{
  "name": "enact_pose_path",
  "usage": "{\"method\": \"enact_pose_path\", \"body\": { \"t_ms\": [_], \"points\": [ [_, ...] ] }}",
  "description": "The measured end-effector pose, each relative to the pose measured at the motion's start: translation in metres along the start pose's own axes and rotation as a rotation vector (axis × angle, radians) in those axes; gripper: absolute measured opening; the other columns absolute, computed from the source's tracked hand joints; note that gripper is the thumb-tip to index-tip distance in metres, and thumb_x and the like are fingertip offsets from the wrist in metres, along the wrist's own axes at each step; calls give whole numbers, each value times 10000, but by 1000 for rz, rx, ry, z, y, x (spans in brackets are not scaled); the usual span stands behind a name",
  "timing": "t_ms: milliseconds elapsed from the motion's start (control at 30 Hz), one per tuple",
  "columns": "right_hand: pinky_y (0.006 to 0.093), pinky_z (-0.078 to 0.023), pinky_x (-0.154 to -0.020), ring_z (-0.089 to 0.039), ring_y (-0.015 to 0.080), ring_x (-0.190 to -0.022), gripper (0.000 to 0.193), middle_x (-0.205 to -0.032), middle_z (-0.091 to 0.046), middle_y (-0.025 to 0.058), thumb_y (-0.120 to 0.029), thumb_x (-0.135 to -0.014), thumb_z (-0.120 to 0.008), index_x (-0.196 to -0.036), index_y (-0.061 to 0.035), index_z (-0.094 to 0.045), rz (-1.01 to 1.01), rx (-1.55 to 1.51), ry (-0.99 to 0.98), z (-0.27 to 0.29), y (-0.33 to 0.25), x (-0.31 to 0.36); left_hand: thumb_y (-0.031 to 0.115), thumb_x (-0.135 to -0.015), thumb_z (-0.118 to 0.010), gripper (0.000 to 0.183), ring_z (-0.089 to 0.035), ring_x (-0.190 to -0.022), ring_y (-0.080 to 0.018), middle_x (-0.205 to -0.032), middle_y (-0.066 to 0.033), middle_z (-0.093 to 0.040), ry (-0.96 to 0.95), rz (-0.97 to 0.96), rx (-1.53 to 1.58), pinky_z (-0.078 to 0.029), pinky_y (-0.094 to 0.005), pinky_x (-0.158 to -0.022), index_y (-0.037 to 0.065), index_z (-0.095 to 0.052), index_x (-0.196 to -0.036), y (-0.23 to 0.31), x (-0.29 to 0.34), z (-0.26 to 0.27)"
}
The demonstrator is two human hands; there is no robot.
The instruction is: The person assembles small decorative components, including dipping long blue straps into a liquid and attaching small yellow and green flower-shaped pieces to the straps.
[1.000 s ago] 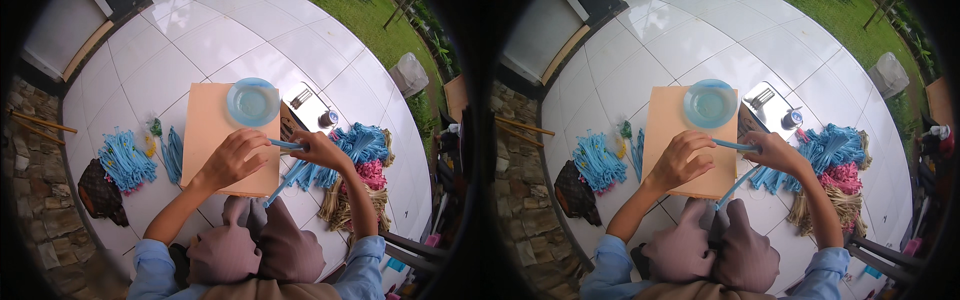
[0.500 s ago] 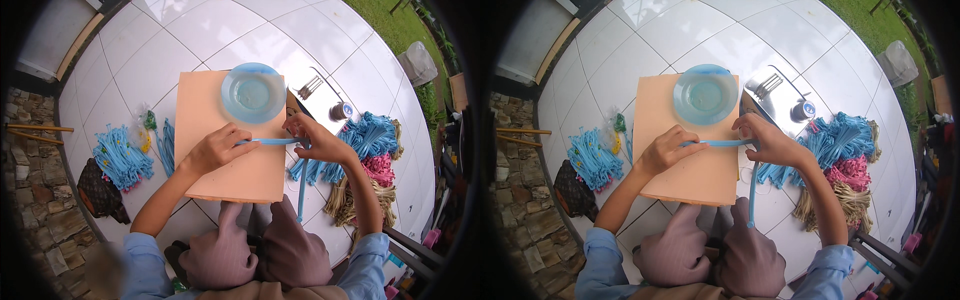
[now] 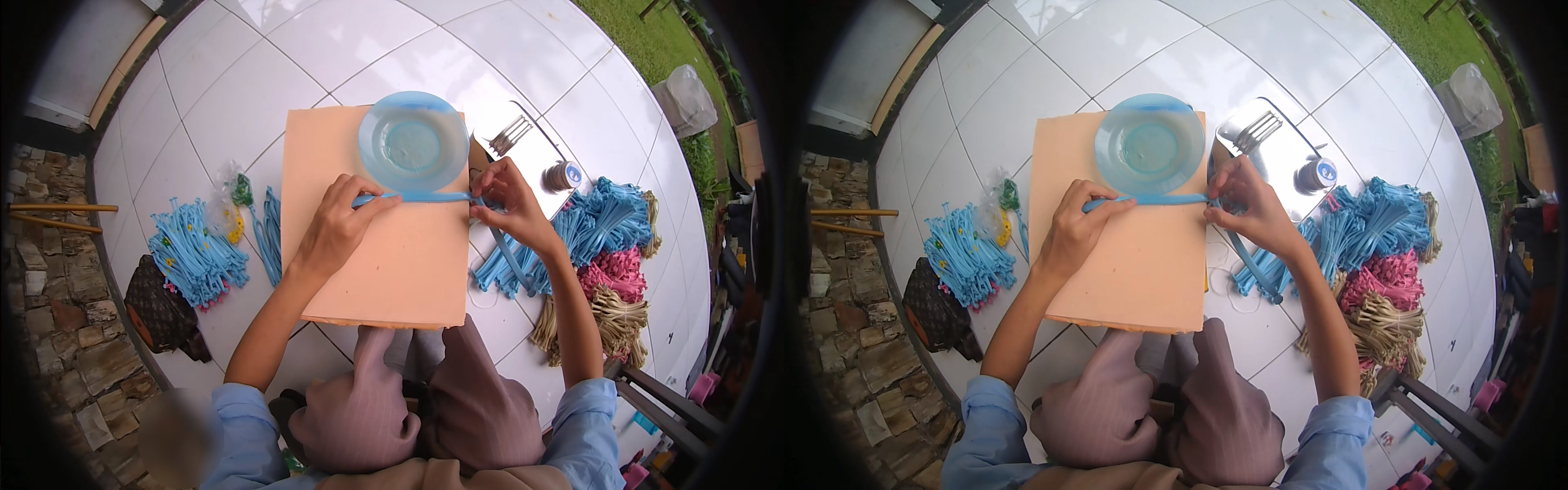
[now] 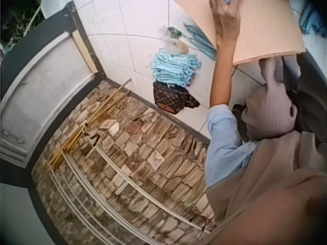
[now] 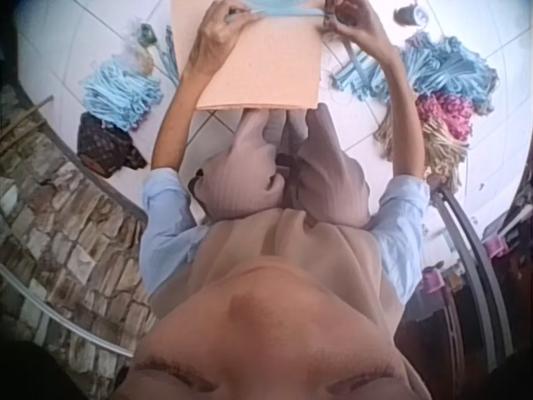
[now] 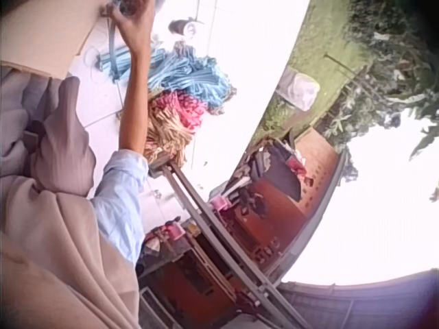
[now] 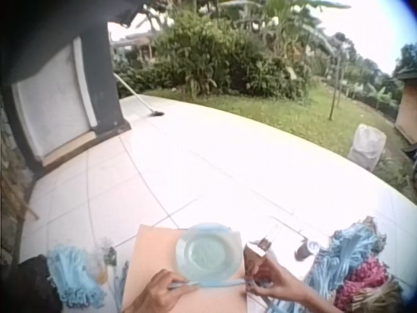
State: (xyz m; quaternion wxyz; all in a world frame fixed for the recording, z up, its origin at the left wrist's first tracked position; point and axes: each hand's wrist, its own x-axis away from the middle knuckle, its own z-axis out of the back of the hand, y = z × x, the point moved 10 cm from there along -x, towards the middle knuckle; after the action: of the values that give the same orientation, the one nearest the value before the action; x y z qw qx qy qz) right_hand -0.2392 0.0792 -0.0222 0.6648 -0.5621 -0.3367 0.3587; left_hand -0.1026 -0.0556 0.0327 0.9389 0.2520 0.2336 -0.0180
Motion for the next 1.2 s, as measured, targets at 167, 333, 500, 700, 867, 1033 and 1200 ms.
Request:
{"method": "enact_pose_path", "body": {
  "t_ms": [167,333,500,700,867,1033,1200],
  "points": [
    [269,-451,-694,-550,129,-840,333,-903,-537,40,-78,-754,-680,-932,-75,-399,19,26,58,-2,-4,2,-55,-677,-647,284,-551,-827,-235,-863,-80,-534,38,9,-57,-512,-319,-713,91,-693,-917,-1,0,3],
    [267,-452,-703,-554,124,-828,352,-891,-552,48,-82,-752,-692,-931,-74,-390,30,58,81,2,-4,1,-57,-675,-646,288,-548,-835,-236,-861,-80,-531,29,29,-49,-511,-327,-720,97,-694,-913,-4,0,0],
    [306,-407,-876,-494,146,-946,420,-944,-488,60,-4,-729,-716,-947,-86,-365,-7,14,75,-2,4,6,-63,-680,-636,291,-547,-844,-235,-858,-81,-519,32,32,-41,-510,-327,-726,102,-692,-913,-4,0,-1],
    [325,-417,-886,-514,170,-983,469,-966,-539,69,-129,-697,-782,-919,-84,-372,188,9,209,-1,4,17,-72,-690,-624,284,-545,-852,-232,-875,-81,-501,38,73,-9,-507,-328,-728,100,-688,-908,-8,1,-2],
    [330,-403,-892,-507,177,-976,486,-965,-528,78,-85,-676,-787,-918,-88,-366,230,33,225,-2,3,20,-55,-693,-609,278,-513,-875,-250,-886,-95,-487,13,66,-7,-498,-325,-761,67,-673,-935,-7,1,-3],
    [325,-415,-868,-525,201,-958,471,-964,-540,86,-78,-650,-795,-939,-62,-423,236,274,214,-2,-16,21,-58,-688,-624,290,-539,-874,-233,-900,-52,-520,13,14,-165,-488,-338,-742,110,-673,-920,0,-2,1],
    [363,-453,-813,-528,279,-976,364,-993,-566,90,-94,-702,-731,-998,-40,-526,304,626,148,-18,-46,23,-3,-675,-653,311,-532,-902,-217,-941,-8,-554,34,-80,-335,-475,-326,-745,146,-658,-949,15,3,-2]
  ]
}}
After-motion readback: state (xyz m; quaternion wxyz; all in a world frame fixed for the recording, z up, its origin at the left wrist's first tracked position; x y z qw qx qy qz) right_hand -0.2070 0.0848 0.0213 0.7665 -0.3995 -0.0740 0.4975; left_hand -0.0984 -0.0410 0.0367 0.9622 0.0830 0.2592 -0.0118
